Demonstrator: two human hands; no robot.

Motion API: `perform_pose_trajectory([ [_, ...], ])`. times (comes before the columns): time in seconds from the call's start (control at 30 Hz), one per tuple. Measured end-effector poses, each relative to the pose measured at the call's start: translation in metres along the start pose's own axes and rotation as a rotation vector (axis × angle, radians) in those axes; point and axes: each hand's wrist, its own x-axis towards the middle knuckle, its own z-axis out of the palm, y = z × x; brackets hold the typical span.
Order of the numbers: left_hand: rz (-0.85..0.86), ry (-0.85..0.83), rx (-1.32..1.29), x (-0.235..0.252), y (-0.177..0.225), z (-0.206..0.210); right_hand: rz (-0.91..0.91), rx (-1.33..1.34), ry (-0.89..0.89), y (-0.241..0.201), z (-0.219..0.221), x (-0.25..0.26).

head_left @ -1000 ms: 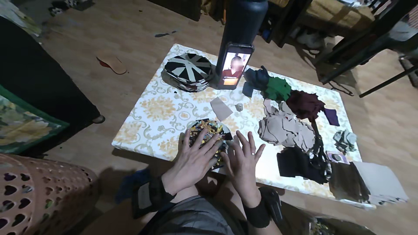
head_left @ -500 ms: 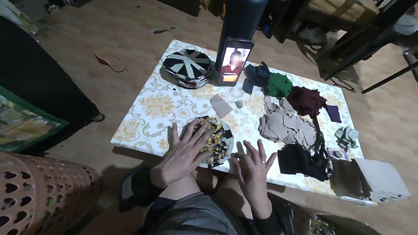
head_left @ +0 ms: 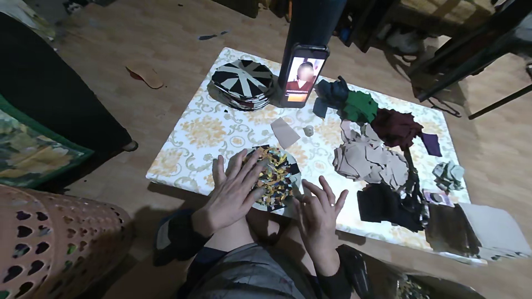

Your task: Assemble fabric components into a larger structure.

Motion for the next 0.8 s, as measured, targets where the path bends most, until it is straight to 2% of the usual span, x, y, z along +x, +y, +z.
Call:
perform_pose_trajectory([
  [0.1,-0.011,0.022,0.026,0.001,-0.005,0.0,-0.073,0.056,-0.028,-0.012,0.009,0.002],
  [0.23,-0.013,0.033,0.053,0.002,-0.008,0.006,-0.066,0.018,-0.142,-0.018,0.017,0.007],
  [0.37,0.004,0.071,0.048,0.001,-0.01,0.008,-0.047,0.033,-0.082,-0.017,0.014,0.01],
  [0.53,0.16,0.132,0.007,-0.004,0.0,0.006,0.002,-0.052,-0.046,-0.006,0.009,0.007],
  [0.67,0.257,-0.016,0.054,-0.006,0.016,0.007,0.038,-0.149,-0.19,-0.003,0.011,0.001],
  [0.73,0.247,-0.1,0.103,-0.004,0.018,0.007,0.041,-0.149,-0.209,-0.003,0.006,0.001],
  [0.8,0.234,-0.11,0.1,-0.003,0.019,0.005,0.053,-0.128,-0.19,0.0,0.0,0.0],
])
